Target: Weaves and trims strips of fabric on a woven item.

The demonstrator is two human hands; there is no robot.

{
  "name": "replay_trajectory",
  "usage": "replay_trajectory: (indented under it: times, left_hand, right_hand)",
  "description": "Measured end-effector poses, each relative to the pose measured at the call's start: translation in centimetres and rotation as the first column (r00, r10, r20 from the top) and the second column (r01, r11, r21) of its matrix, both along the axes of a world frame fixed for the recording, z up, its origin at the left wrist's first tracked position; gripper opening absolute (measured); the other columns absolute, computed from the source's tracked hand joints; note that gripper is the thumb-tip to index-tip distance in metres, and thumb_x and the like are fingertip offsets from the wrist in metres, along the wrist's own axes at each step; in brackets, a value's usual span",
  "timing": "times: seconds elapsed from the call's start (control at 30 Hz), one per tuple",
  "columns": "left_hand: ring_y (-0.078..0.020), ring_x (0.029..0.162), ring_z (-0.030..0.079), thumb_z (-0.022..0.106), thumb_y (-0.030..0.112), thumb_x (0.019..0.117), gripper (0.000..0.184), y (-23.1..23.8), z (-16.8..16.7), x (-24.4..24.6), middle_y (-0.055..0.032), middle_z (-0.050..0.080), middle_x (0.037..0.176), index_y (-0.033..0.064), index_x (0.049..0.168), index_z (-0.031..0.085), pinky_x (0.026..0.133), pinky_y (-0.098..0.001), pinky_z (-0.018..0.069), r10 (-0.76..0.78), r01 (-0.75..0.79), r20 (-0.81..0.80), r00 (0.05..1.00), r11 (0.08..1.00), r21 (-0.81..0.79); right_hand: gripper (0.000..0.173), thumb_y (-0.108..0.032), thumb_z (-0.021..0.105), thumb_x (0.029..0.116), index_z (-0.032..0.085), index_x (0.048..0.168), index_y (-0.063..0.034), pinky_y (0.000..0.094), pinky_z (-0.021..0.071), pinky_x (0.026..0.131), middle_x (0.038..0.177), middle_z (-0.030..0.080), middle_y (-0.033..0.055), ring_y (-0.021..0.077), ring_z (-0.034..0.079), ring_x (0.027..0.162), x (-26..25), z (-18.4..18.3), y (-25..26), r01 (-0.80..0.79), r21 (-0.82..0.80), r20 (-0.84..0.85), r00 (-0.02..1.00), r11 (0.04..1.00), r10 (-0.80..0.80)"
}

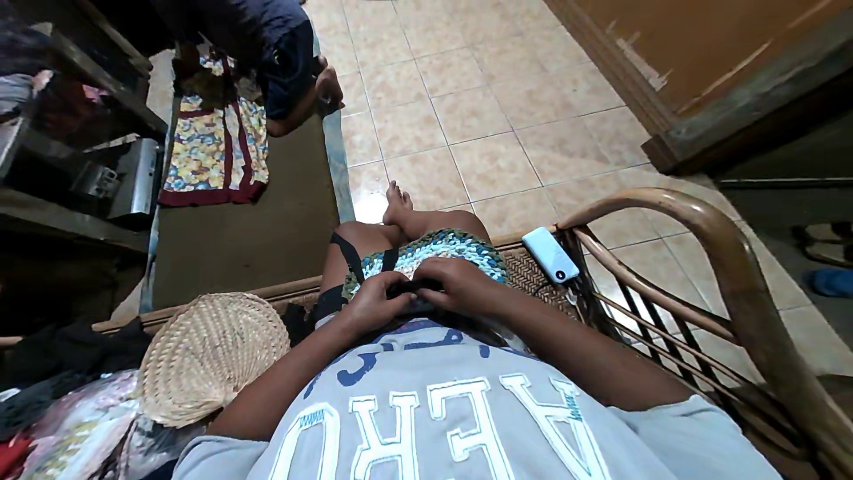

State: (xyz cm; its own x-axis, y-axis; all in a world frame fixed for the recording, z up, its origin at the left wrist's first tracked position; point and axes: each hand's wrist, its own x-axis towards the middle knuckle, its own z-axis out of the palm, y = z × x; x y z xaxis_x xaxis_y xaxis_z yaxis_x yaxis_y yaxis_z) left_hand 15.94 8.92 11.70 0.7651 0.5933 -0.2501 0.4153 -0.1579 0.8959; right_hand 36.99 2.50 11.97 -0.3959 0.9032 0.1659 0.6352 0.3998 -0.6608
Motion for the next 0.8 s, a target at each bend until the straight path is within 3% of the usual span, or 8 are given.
replay_trajectory:
  times: [0.13,0.23,0.33,0.43,0.47,0.53,0.67,0.8]
  left_hand:
    - [-0.0059,0.082,0.061,0.063,0.015,0.0986,0.019,0.0,-0.2,0.1,-0.0067,0.067,0.095,-0.0009,0.108,0.068,0.078,-0.0243,0.0519,0.042,-0.042,0.024,0.999,0.999,0.001]
    - [-0.0043,0.08,0.061,0.063,0.014,0.0993,0.017,0.1,-0.4,0.0,-0.005,0.066,0.093,-0.0004,0.108,0.068,0.077,-0.0228,0.0517,0.048,-0.047,0.027,0.998,0.998,-0.051]
    - [-0.0032,0.08,0.061,0.063,0.014,0.0996,0.019,0.1,-0.3,0.1,-0.0042,0.066,0.092,-0.0004,0.11,0.067,0.077,-0.0221,0.0516,0.029,-0.028,0.014,0.999,0.997,-0.073]
    - [-0.0029,0.084,0.061,0.063,0.015,0.0984,0.02,0.0,-0.6,0.0,-0.0044,0.066,0.096,-0.0009,0.11,0.067,0.08,-0.0217,0.0518,0.033,-0.031,0.067,0.997,0.999,-0.033]
    - [-0.0035,0.086,0.061,0.063,0.015,0.0979,0.021,-0.2,-0.7,-0.1,-0.0053,0.066,0.099,-0.0012,0.11,0.067,0.081,-0.0221,0.052,0.045,-0.045,0.091,0.995,0.999,-0.008]
    - [-0.0051,0.091,0.063,0.062,0.013,0.0967,0.022,-0.5,-0.8,-0.2,-0.0078,0.067,0.103,-0.002,0.111,0.068,0.085,-0.0234,0.0527,0.076,-0.084,0.137,0.988,0.995,0.054]
    - [-0.0086,0.091,0.063,0.061,0.013,0.0953,0.021,-0.9,-1.7,-0.3,-0.0101,0.068,0.102,-0.0014,0.108,0.07,0.084,-0.026,0.0528,0.087,-0.124,0.19,0.978,0.973,0.193]
    - [-0.0122,0.091,0.064,0.059,0.01,0.0926,0.02,-1.2,-1.9,-0.2,-0.011,0.068,0.098,-0.0008,0.104,0.071,0.083,-0.0291,0.0534,0.085,-0.15,0.214,0.973,0.939,0.309]
  right_hand:
    - [0.012,-0.013,0.067,0.0972,0.075,0.099,-0.0035,0.0497,0.055,0.085,0.096,0.07,0.0139,0.0313,0.068,0.094,1.7,2.0,1.2,-0.093,-0.039,0.254,0.962,0.995,0.1]
    - [0.012,-0.016,0.068,0.0969,0.077,0.097,-0.0077,0.0552,0.0486,0.092,0.109,0.065,0.0171,0.0377,0.061,0.108,1.7,3.8,1.6,-0.054,-0.081,0.514,0.853,0.995,0.088]
    - [0.013,-0.001,0.062,0.0957,0.074,0.1,-0.001,0.055,0.0486,0.094,0.115,0.065,0.0201,0.0397,0.06,0.114,0.8,4.6,1.9,0.055,-0.124,0.623,0.781,0.991,0.035]
    - [0.012,0.0,0.064,0.0946,0.075,0.1,0.0025,0.0527,0.0579,0.084,0.099,0.072,0.0197,0.0364,0.071,0.096,0.2,2.6,1.7,0.204,0.097,0.256,0.941,0.974,-0.222]
    - [0.013,0.0,0.066,0.0929,0.075,0.102,0.0005,0.0507,0.0586,0.084,0.097,0.073,0.0172,0.0326,0.072,0.092,-0.1,2.1,1.5,0.247,0.078,0.117,0.96,0.966,-0.255]
    - [0.013,-0.003,0.065,0.0944,0.074,0.104,-0.0028,0.0465,0.0585,0.081,0.095,0.073,0.0117,0.0238,0.071,0.086,-0.7,1.6,0.7,0.274,-0.143,-0.06,0.957,0.951,-0.284]
    - [0.015,-0.004,0.066,0.0939,0.072,0.107,-0.0019,0.0334,0.057,0.08,0.095,0.072,0.0085,0.0125,0.068,0.084,-1.3,0.5,-0.9,0.26,-0.382,-0.227,0.904,0.887,-0.363]
    - [0.013,-0.008,0.069,0.0943,0.072,0.104,-0.0006,0.0283,0.0577,0.081,0.098,0.072,0.0087,0.01,0.069,0.087,-1.7,0.1,-1.7,0.267,-0.404,-0.252,0.887,0.875,-0.387]
